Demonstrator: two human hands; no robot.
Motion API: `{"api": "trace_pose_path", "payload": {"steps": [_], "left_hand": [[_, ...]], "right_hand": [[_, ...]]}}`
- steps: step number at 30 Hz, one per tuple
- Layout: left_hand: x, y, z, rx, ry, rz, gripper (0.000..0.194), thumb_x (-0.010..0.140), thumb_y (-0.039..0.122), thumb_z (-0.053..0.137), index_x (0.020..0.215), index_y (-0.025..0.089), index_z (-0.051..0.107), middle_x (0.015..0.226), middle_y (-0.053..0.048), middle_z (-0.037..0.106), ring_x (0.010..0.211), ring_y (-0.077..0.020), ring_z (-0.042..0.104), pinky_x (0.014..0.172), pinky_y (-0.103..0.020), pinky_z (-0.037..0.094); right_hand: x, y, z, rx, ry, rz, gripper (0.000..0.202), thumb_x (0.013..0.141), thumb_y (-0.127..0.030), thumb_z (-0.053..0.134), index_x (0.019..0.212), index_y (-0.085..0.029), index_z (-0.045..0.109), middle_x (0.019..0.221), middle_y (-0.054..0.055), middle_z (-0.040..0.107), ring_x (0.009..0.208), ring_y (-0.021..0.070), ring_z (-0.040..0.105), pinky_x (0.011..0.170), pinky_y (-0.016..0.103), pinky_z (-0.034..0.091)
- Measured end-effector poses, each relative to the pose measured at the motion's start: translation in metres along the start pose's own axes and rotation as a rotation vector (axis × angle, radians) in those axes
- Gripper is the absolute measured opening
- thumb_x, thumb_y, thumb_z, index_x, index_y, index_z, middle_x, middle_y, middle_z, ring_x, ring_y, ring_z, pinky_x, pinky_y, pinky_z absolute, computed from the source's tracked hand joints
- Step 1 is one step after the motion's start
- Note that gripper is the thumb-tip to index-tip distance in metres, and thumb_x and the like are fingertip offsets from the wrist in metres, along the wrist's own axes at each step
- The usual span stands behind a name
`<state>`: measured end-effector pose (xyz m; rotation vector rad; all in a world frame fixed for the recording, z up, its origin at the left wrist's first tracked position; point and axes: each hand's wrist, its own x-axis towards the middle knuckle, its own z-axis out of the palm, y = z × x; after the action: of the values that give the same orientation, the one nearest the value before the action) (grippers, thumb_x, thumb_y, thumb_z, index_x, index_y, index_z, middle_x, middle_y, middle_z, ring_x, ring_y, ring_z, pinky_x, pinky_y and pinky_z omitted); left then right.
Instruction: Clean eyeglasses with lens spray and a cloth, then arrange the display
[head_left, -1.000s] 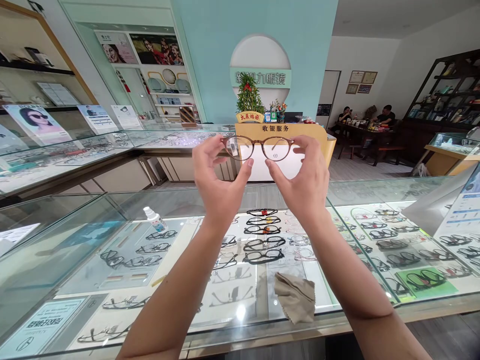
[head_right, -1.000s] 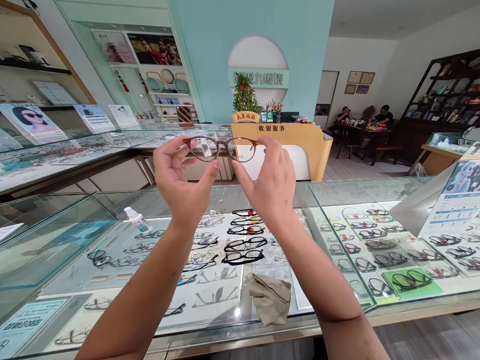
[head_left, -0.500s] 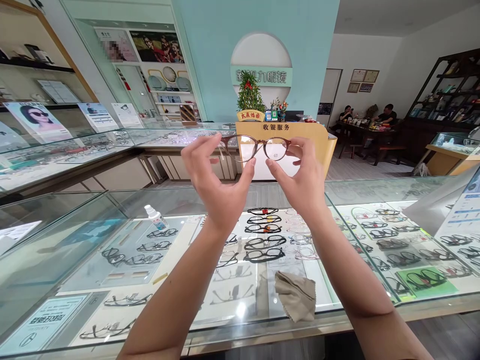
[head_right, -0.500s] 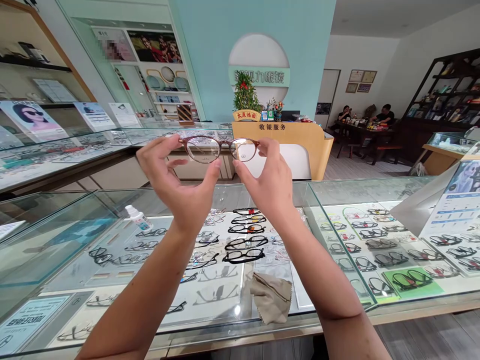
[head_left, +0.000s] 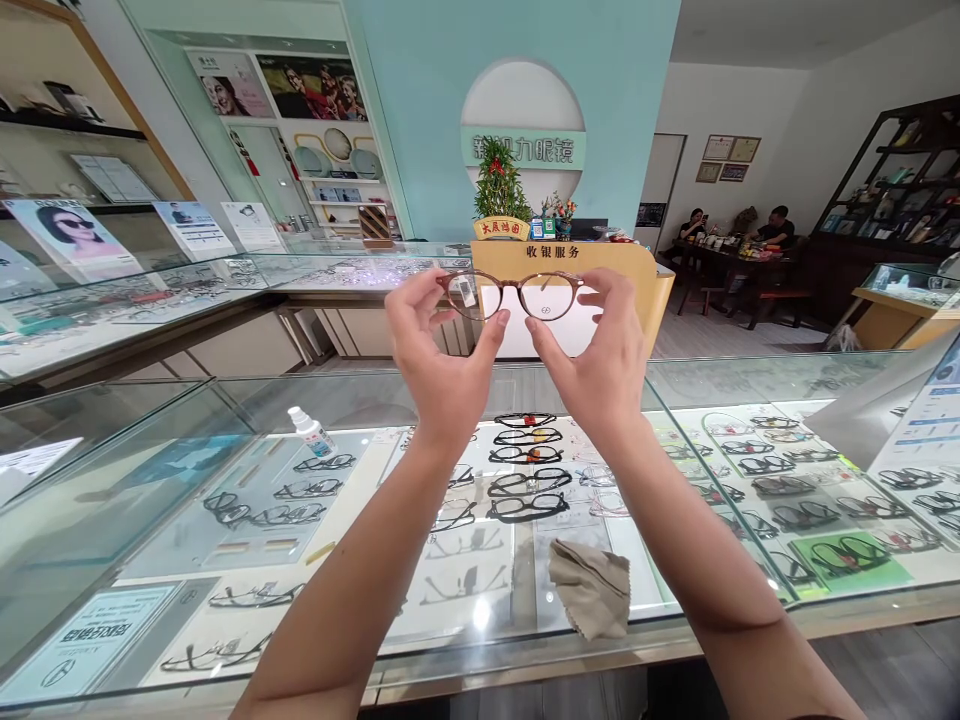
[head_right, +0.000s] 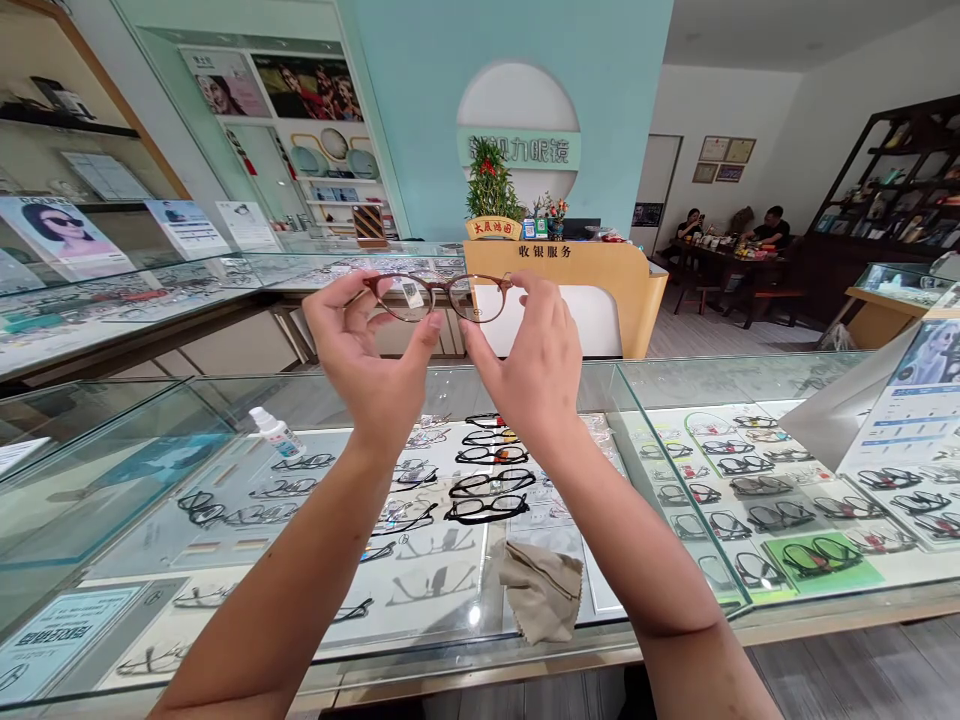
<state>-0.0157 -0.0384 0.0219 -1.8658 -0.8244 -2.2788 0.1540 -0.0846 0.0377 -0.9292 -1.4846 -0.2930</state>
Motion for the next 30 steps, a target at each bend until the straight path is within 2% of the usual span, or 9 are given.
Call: {"api": "trace_pose_path", "payload": {"steps": [5,9,13,17,21,24,30], "left_hand": [[0.0,0.0,-0.003,0.078,0.074,0.091,0.071,0.094,0.055,0.086,0.153,0.037,0.051,0.156,-0.012,0.057,0.147,-0.0346,0.061,0.111,-0.053,0.059],[0.001,0.003,-0.006,0.088,0.11,0.181,0.07,0.092,0.047,0.089,0.151,0.039,0.052,0.155,-0.012,0.056,0.148,-0.0368,0.057,0.11,-0.058,0.058],[0.002,0.006,-0.007,0.055,0.098,0.209,0.07,0.089,0.044,0.092,0.148,0.038,0.053,0.152,-0.012,0.058,0.147,-0.0373,0.057,0.109,-0.059,0.058],[0.004,0.004,-0.006,0.062,0.083,0.132,0.068,0.087,0.046,0.095,0.143,0.036,0.058,0.141,-0.01,0.066,0.132,-0.0337,0.069,0.1,-0.053,0.063],[0.005,-0.001,-0.007,0.013,-0.028,-0.009,0.067,0.087,0.052,0.094,0.142,0.035,0.059,0.142,-0.009,0.069,0.128,-0.0319,0.073,0.101,-0.051,0.063],[0.005,-0.004,-0.008,-0.029,-0.061,-0.078,0.067,0.087,0.054,0.094,0.14,0.033,0.059,0.143,-0.009,0.07,0.131,-0.0313,0.073,0.105,-0.051,0.063],[0.007,-0.011,-0.006,-0.142,-0.079,-0.117,0.069,0.086,0.061,0.093,0.139,0.031,0.059,0.144,-0.009,0.068,0.135,-0.0305,0.073,0.109,-0.046,0.062]], "right_hand": [[0.004,0.007,-0.001,0.236,-0.046,0.07,0.051,0.101,-0.054,0.075,0.142,-0.033,0.052,0.146,0.013,0.069,0.125,0.031,0.073,0.101,0.053,0.062],[0.011,0.016,-0.003,0.464,-0.044,0.138,0.033,0.112,-0.056,0.058,0.136,-0.034,0.062,0.144,0.008,0.075,0.131,0.0254,0.072,0.103,0.045,0.061],[0.015,0.022,-0.005,0.503,-0.058,0.184,0.03,0.114,-0.054,0.054,0.13,-0.034,0.068,0.14,0.007,0.078,0.126,0.0233,0.075,0.099,0.042,0.06],[0.018,0.02,-0.01,0.473,-0.017,0.207,0.028,0.111,-0.055,0.061,0.116,-0.03,0.073,0.123,0.006,0.082,0.115,0.022,0.076,0.094,0.038,0.059],[0.021,0.018,-0.016,0.448,-0.026,0.269,0.025,0.106,-0.05,0.069,0.098,-0.026,0.074,0.101,0.003,0.081,0.099,0.0198,0.075,0.092,0.037,0.058],[0.022,0.017,-0.018,0.444,-0.033,0.309,0.024,0.105,-0.047,0.071,0.095,-0.026,0.075,0.098,0.003,0.081,0.097,0.0192,0.075,0.09,0.037,0.058],[0.022,0.01,-0.019,0.484,-0.023,0.289,0.021,0.103,-0.044,0.073,0.094,-0.026,0.076,0.096,0.002,0.082,0.095,0.0184,0.074,0.087,0.036,0.058]]}}
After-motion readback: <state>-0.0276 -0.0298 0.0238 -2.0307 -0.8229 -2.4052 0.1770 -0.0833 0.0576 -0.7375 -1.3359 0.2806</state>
